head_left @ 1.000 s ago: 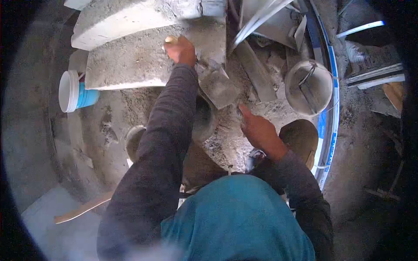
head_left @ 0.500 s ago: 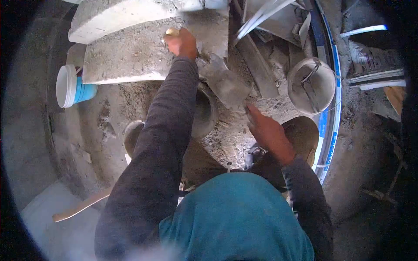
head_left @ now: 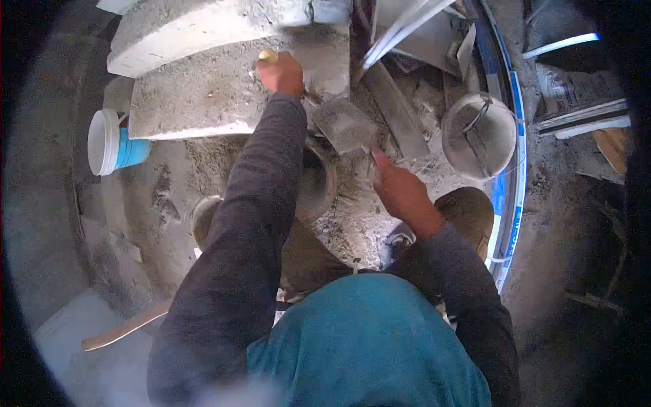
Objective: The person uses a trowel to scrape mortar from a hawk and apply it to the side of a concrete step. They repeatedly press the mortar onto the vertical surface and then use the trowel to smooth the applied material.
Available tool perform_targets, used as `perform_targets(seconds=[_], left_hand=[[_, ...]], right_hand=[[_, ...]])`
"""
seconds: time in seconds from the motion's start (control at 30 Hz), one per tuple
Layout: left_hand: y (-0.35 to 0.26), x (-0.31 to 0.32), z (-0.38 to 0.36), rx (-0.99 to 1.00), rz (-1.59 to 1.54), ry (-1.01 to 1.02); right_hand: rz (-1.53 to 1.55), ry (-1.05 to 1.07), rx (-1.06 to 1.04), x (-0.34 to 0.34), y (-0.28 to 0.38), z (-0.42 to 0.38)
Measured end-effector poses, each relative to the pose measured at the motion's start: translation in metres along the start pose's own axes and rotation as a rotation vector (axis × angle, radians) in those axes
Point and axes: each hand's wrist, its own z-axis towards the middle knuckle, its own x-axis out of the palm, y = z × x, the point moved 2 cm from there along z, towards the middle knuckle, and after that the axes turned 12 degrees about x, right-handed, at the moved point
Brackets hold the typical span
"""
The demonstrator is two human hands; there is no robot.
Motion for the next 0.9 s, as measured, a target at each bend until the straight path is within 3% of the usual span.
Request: perform_targets(seconds=[0.1, 0.2, 0.27, 0.3, 0.37, 0.4, 0.47, 0.5, 0.57, 0.6, 0.63, 0.7, 0.73, 0.8, 0.83, 0.9], left_hand=[[-0.011, -0.006, -0.001, -0.136, -0.007, 0.025], [-0.009, -0.006, 0.001, -0.089, 0.092, 0.067], [0.055, 0.034, 0.022, 0.079, 0.045, 0.087], [0.086, 0.053, 0.031, 0.163, 0.019, 0.099], [0.005, 0.009, 0.002, -0.035, -0.079, -0.160], [-0.014, -0.002, 0.009, -0.015, -0.099, -0.174], [-0.019, -0.019, 0.016, -0.567, -1.004, 0.172], [-0.028, -0.049, 0.016, -0.552, -1.004, 0.159], [-0.065, -0.107, 0.015, -0.137, -1.839, 0.503], [-0.047, -0.109, 0.023, -0.130, -1.941, 0.370], [-0.089, -0.113, 0.001, -0.683, -1.363, -0.091], [-0.082, -0.092, 0.017, -0.233, -1.115, 0.176], [-0.096, -0.097, 0.028, -0.220, -1.096, 0.192], [-0.132, -0.112, 0.034, -0.463, -1.302, -0.218], [-0.158, -0.124, 0.035, -0.465, -1.295, -0.213], [-0.203, -0.153, 0.032, -0.663, -1.475, -0.331]], right_hand=[[-0.027, 0.012, 0.049, -0.003, 0.002, -0.012], [0.039, -0.038, 0.000, -0.003, -0.003, -0.010], [0.005, 0.098, 0.101, -0.012, 0.006, 0.009], [0.003, 0.045, 0.095, -0.020, 0.004, 0.011], [0.076, 0.048, 0.076, -0.018, 0.000, -0.002], [0.133, 0.046, 0.139, -0.028, 0.002, -0.021], [0.324, -0.122, 0.100, -0.013, -0.024, -0.049], [0.398, -0.218, 0.104, -0.010, -0.033, -0.065], [0.484, -0.311, 0.099, 0.000, -0.051, -0.079], [0.625, -0.316, 0.238, 0.014, -0.065, -0.071], [0.756, -0.308, 0.373, 0.022, -0.070, -0.065], [0.874, -0.226, 0.376, -0.008, -0.046, -0.077], [1.021, -0.174, 0.436, -0.020, -0.034, -0.084], [0.902, -0.233, 0.481, -0.011, -0.028, -0.104], [0.751, -0.292, 0.492, -0.011, -0.023, -0.116], [0.775, -0.264, 0.474, -0.024, -0.004, -0.140]])
